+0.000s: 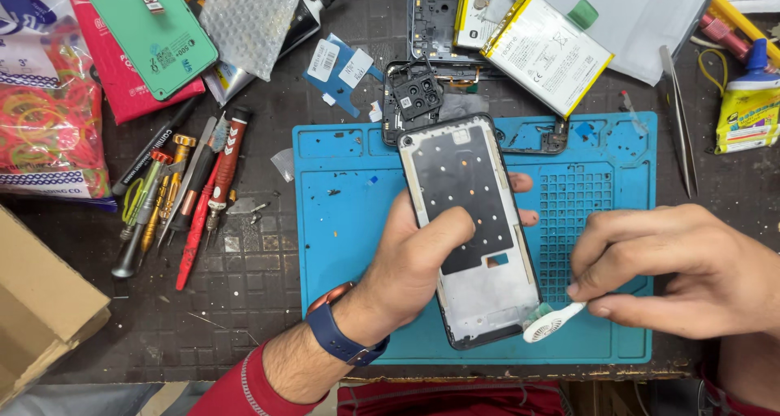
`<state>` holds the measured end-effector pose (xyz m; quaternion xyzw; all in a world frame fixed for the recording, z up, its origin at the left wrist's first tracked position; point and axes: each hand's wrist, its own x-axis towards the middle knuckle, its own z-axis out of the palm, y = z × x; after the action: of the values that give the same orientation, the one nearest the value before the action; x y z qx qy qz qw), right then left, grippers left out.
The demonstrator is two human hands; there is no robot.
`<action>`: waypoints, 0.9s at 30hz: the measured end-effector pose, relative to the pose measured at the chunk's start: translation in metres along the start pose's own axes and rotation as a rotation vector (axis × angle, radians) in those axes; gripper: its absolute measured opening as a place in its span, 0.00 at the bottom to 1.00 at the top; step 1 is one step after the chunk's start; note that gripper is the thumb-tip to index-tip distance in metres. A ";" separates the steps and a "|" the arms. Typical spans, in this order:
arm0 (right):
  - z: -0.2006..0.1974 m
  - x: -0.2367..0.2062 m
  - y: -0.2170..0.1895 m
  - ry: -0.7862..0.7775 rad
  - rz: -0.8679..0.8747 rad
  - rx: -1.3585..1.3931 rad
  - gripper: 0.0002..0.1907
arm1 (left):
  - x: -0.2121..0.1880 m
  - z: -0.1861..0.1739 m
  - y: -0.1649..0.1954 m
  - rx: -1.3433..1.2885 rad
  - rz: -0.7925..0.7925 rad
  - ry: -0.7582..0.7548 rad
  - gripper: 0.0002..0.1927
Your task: The person holds a disassembled phone midframe and scrubs old adhesive residue from its edges with a toothbrush, then uses tweezers and a metal pry tool to scrape residue from the frame edges. They briefly open a cardboard box, continue scraping, then set the frame down and handle a battery and another phone frame on the mat.
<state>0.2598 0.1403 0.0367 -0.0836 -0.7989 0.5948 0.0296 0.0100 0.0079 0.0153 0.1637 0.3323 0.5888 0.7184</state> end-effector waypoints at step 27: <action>0.000 -0.010 -0.001 0.412 0.147 -0.273 0.15 | -0.006 0.004 -0.009 0.085 -0.077 -0.132 0.29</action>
<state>0.2692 0.1388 0.0384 -0.2641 -0.8407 0.4524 0.1370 0.0186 0.0002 0.0141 0.2195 0.3150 0.5342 0.7531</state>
